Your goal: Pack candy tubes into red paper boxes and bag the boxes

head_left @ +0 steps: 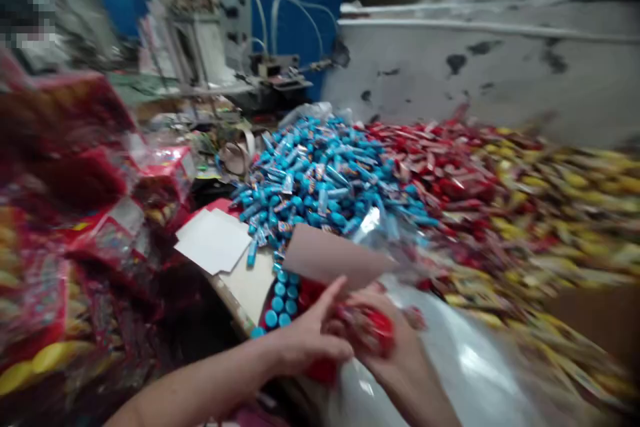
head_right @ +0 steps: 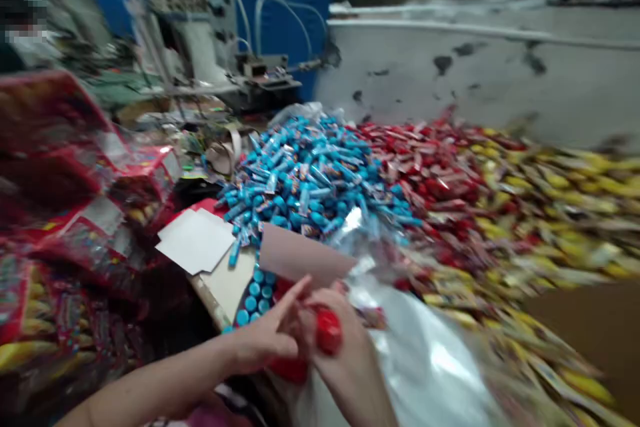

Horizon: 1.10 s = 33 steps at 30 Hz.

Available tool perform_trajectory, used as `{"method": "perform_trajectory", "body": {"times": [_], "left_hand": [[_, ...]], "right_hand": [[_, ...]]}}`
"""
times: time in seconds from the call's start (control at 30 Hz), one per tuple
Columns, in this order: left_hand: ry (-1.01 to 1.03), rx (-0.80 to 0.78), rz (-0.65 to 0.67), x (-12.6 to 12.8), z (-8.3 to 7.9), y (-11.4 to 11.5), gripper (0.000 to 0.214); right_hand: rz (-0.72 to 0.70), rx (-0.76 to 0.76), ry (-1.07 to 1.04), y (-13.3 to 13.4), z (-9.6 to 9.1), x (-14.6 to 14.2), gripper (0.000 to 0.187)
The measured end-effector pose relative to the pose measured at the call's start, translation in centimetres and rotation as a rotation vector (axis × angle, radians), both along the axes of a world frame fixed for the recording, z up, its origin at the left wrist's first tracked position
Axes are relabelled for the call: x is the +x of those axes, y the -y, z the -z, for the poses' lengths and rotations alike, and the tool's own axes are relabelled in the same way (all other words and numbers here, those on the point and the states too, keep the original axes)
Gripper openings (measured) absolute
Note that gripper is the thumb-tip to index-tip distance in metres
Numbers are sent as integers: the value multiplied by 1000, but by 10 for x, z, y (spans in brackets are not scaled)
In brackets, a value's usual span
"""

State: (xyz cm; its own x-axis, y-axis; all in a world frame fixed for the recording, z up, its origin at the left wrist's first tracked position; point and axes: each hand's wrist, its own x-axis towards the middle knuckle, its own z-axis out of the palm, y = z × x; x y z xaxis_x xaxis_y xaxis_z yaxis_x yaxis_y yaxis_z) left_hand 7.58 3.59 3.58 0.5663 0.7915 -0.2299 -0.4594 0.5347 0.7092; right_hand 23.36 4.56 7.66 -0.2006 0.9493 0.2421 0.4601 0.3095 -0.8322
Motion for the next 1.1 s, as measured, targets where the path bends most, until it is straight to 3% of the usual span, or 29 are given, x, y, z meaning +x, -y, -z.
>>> {"method": "perform_trajectory", "body": {"times": [0.07, 0.2, 0.4, 0.63, 0.83, 0.97, 1.1], "left_hand": [[81, -91, -40, 0, -3, 4, 112], [194, -188, -173, -13, 4, 8, 76], [249, -410, -269, -22, 16, 3, 39], [114, -363, -321, -16, 2, -3, 38], [83, -367, -343, -26, 2, 1, 30], [74, -399, -355, -36, 0, 1, 24], [114, -538, -380, -57, -5, 2, 10]], "right_hand": [[-4, -57, 21, 18, 2, -17, 16], [-25, -157, -11, 24, 8, -46, 42], [-113, -155, -38, 35, 3, -55, 71], [-112, -189, 49, 33, 2, -62, 81], [-110, -231, 36, 27, -15, -52, 78], [41, -181, -33, 29, -18, -41, 71], [427, -140, -336, 36, 0, -26, 61]]}}
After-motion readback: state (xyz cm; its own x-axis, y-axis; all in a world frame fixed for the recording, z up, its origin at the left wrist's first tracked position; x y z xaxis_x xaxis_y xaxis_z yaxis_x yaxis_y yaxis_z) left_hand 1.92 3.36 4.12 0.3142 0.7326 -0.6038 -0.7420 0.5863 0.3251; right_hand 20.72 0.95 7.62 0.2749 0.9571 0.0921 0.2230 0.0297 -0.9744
